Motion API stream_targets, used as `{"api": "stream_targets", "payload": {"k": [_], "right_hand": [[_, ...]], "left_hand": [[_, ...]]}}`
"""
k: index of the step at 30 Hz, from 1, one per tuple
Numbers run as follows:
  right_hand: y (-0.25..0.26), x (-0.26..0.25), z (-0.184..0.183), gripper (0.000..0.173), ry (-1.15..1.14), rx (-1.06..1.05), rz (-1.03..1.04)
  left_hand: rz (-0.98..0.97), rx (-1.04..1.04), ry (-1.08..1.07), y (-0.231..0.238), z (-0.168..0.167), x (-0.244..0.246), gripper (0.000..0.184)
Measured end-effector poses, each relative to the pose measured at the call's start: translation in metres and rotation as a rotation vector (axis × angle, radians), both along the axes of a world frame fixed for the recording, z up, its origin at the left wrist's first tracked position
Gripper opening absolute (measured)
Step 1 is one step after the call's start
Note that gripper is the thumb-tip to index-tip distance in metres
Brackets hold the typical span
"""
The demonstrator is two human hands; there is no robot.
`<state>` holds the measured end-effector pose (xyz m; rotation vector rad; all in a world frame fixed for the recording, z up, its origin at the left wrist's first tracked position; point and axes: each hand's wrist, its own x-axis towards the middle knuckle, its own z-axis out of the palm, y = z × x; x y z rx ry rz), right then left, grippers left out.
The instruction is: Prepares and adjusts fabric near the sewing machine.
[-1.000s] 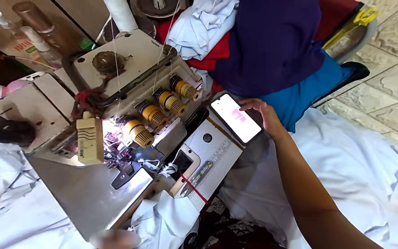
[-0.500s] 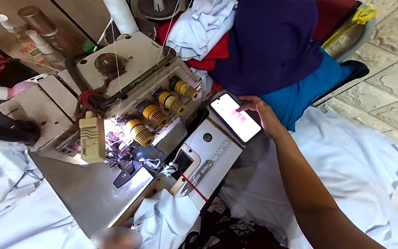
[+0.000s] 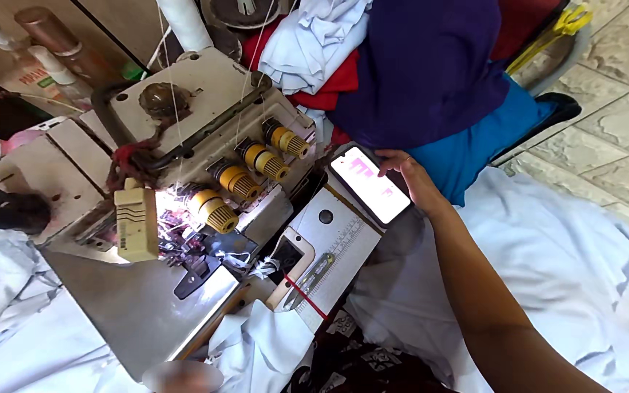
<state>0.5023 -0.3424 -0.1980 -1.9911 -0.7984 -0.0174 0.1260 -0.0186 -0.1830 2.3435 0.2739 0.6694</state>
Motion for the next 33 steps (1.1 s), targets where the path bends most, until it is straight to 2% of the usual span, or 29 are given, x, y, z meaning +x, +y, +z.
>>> {"api": "stream_targets", "payload": {"k": [9, 33], "right_hand": [[0.0009, -0.0007, 0.0010, 0.091, 0.034, -0.024, -0.010], [0.0006, 0.0010, -0.0011, 0.090, 0.007, -0.018, 0.005]], "left_hand": [[0.001, 0.008, -0.002, 0.0002, -0.0009, -0.0003, 0.045], [0.004, 0.013, 0.002, 0.0000, -0.0007, -0.0004, 0.045]]}}
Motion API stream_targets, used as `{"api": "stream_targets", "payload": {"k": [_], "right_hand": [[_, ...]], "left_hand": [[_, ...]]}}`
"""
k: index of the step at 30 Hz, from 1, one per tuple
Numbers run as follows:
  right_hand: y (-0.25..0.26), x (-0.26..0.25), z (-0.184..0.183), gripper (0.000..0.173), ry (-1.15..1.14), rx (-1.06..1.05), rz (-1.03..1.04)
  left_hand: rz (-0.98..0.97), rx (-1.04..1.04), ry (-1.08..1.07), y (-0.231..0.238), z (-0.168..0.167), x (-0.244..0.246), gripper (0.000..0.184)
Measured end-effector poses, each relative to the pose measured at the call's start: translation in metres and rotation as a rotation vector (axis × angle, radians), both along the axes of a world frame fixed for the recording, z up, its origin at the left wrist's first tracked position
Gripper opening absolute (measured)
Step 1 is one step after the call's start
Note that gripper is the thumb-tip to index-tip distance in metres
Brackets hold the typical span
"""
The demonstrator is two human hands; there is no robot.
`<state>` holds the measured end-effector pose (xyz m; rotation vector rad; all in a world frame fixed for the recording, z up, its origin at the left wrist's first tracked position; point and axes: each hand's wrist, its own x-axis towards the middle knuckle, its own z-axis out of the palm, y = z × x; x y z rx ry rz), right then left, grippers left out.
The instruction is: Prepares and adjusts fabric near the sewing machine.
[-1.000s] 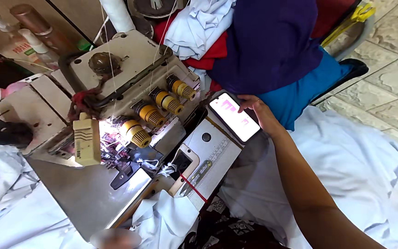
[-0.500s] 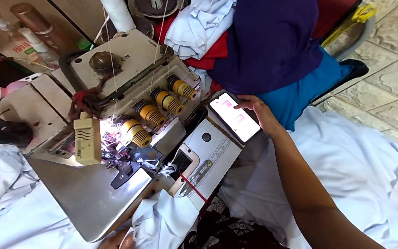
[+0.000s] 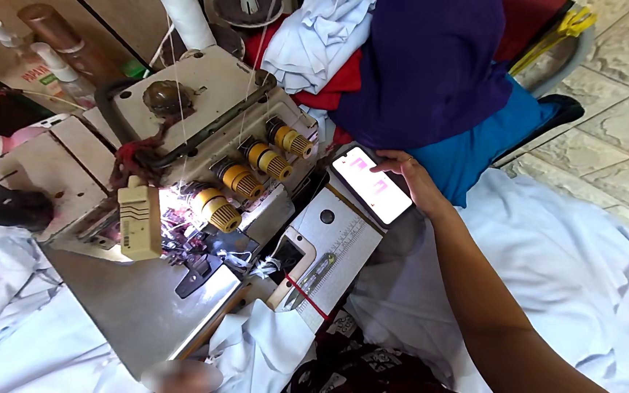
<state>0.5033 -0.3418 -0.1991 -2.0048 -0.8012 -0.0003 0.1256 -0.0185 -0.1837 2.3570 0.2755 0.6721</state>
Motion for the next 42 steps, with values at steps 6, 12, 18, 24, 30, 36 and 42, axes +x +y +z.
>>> {"api": "stream_targets", "payload": {"k": [6, 12, 18, 24, 30, 36, 42], "right_hand": [[0.0000, 0.0006, -0.0005, 0.090, -0.006, 0.001, -0.002], [-0.0003, 0.0012, -0.0004, 0.089, 0.000, 0.000, 0.008], [-0.0002, -0.0004, 0.0000, 0.090, 0.003, 0.005, -0.004], [0.0004, -0.0008, 0.0009, 0.092, 0.002, 0.014, 0.005], [0.0006, -0.0007, 0.0015, 0.094, 0.002, 0.000, -0.001], [0.0000, -0.0005, 0.0012, 0.093, -0.012, -0.013, -0.006], [0.0004, -0.0014, 0.0018, 0.092, 0.003, -0.004, -0.006]], "left_hand": [[-0.010, -0.014, -0.002, 0.0002, 0.0008, 0.0002, 0.044], [-0.012, -0.020, -0.006, 0.0000, 0.0010, 0.0003, 0.043], [-0.017, -0.023, -0.011, 0.0009, -0.0009, -0.0003, 0.043], [-0.007, -0.031, -0.005, -0.0004, 0.0007, 0.0001, 0.044], [-0.011, -0.018, -0.009, 0.0001, 0.0007, 0.0007, 0.044], [-0.010, -0.017, -0.011, 0.0003, 0.0001, 0.0004, 0.045], [-0.003, -0.005, -0.010, -0.0004, 0.0008, 0.0011, 0.046]]}}
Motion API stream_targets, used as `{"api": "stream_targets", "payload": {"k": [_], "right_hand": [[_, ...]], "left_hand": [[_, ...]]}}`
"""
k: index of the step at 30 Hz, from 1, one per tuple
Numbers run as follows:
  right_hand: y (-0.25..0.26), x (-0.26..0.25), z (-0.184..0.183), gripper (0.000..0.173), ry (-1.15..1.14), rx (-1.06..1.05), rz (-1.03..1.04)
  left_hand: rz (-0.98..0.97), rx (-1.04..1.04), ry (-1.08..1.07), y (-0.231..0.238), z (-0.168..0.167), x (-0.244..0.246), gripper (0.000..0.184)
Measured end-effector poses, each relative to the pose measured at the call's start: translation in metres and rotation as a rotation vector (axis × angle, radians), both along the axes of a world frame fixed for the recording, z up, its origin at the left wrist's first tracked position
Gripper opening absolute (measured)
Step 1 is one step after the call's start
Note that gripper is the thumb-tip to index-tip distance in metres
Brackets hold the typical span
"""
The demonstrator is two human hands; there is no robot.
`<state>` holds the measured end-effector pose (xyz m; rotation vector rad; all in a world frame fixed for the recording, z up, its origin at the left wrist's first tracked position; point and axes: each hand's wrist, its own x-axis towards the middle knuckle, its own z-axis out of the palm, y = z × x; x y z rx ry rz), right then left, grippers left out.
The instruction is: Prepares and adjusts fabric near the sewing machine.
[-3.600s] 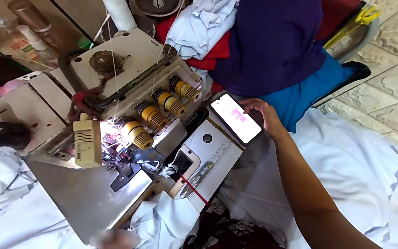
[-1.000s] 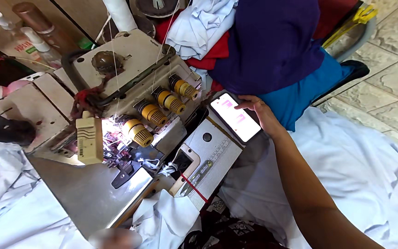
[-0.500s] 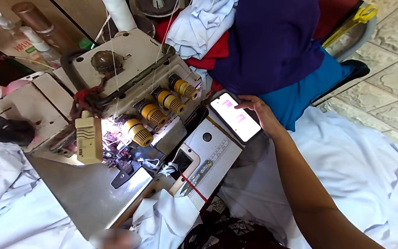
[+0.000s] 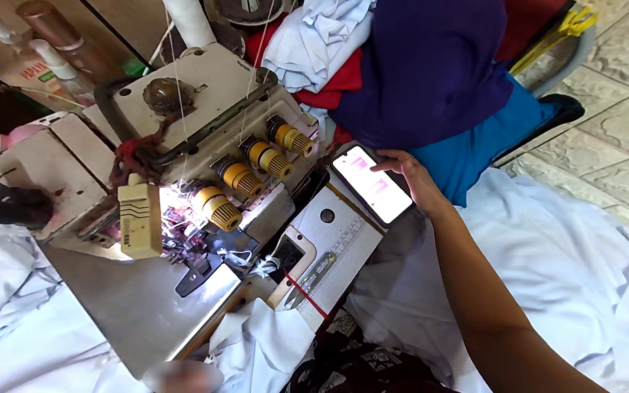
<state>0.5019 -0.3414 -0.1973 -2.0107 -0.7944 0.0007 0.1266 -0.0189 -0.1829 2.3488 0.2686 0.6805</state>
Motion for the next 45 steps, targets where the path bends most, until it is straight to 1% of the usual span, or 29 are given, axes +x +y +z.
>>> {"api": "stream_targets", "payload": {"k": [5, 10, 19, 25, 30, 33, 36, 39, 45], "right_hand": [[-0.0003, 0.0006, -0.0002, 0.093, -0.002, 0.001, 0.010], [0.0004, 0.0001, 0.0003, 0.090, -0.002, -0.007, 0.000], [0.0005, 0.0006, 0.0015, 0.093, -0.003, -0.019, 0.010], [-0.0004, 0.0016, -0.0006, 0.090, -0.013, -0.003, 0.008], [-0.0005, 0.0013, 0.0010, 0.088, -0.031, -0.043, 0.003], [-0.0014, 0.0009, 0.0005, 0.086, -0.001, -0.006, 0.012], [-0.0043, 0.0041, -0.0027, 0.087, -0.021, 0.045, 0.049], [-0.0032, 0.0024, -0.0022, 0.083, 0.011, 0.031, 0.030], [-0.0030, 0.0017, 0.0019, 0.094, -0.031, -0.008, 0.045]], "left_hand": [[0.004, -0.008, -0.010, 0.0007, -0.0017, -0.0008, 0.045], [-0.001, -0.026, 0.002, -0.0003, -0.0001, -0.0010, 0.045], [-0.009, -0.030, -0.010, 0.0012, -0.0030, -0.0014, 0.044], [-0.008, -0.038, -0.017, 0.0007, -0.0029, -0.0011, 0.044], [-0.006, -0.025, -0.013, 0.0001, -0.0006, 0.0001, 0.045], [-0.005, -0.020, -0.008, 0.0003, -0.0005, -0.0002, 0.045], [-0.004, -0.020, -0.011, 0.0005, -0.0018, -0.0012, 0.045], [0.001, -0.018, 0.000, -0.0004, -0.0004, -0.0013, 0.045], [0.001, -0.010, -0.001, 0.0005, -0.0011, -0.0017, 0.044]]}}
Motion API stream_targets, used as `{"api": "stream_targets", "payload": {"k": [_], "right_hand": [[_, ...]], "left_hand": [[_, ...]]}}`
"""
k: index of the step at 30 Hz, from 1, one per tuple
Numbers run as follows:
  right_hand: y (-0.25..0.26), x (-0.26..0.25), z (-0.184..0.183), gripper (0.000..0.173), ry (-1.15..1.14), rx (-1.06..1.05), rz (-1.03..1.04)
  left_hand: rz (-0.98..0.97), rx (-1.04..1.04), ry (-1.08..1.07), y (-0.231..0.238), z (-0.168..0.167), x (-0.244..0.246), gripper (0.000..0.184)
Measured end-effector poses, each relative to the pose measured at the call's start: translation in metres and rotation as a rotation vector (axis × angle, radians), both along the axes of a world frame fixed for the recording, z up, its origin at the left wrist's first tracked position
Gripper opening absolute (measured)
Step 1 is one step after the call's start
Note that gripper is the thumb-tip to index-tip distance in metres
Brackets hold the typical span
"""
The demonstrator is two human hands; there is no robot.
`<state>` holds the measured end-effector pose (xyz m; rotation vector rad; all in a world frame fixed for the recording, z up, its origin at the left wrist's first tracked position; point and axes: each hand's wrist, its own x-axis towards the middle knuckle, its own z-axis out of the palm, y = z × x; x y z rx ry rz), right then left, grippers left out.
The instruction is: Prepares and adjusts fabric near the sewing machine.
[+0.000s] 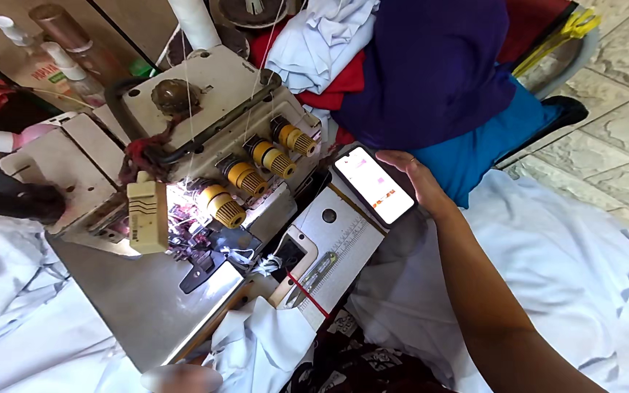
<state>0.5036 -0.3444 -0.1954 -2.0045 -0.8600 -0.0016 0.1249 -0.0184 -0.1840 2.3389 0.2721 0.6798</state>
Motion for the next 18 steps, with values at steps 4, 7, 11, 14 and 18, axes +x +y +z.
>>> {"api": "stream_targets", "payload": {"k": [4, 7, 11, 14, 18], "right_hand": [[-0.009, -0.003, 0.004, 0.082, 0.007, 0.006, 0.023], [-0.020, -0.013, 0.008, 0.050, 0.011, -0.072, -0.011], [-0.030, -0.024, 0.013, 0.050, 0.064, -0.128, -0.054], [-0.034, -0.027, 0.013, 0.056, 0.155, -0.116, -0.041], [-0.039, -0.028, 0.016, 0.070, 0.324, -0.103, 0.007]], "left_hand": [[-0.004, -0.010, -0.005, 0.000, 0.000, 0.000, 0.044], [-0.001, -0.005, -0.006, -0.001, 0.000, 0.001, 0.045], [0.004, -0.011, 0.000, -0.001, 0.000, 0.001, 0.044], [-0.004, -0.006, -0.009, -0.001, 0.000, 0.001, 0.044], [-0.009, 0.000, -0.008, -0.001, 0.001, 0.001, 0.045]]}}
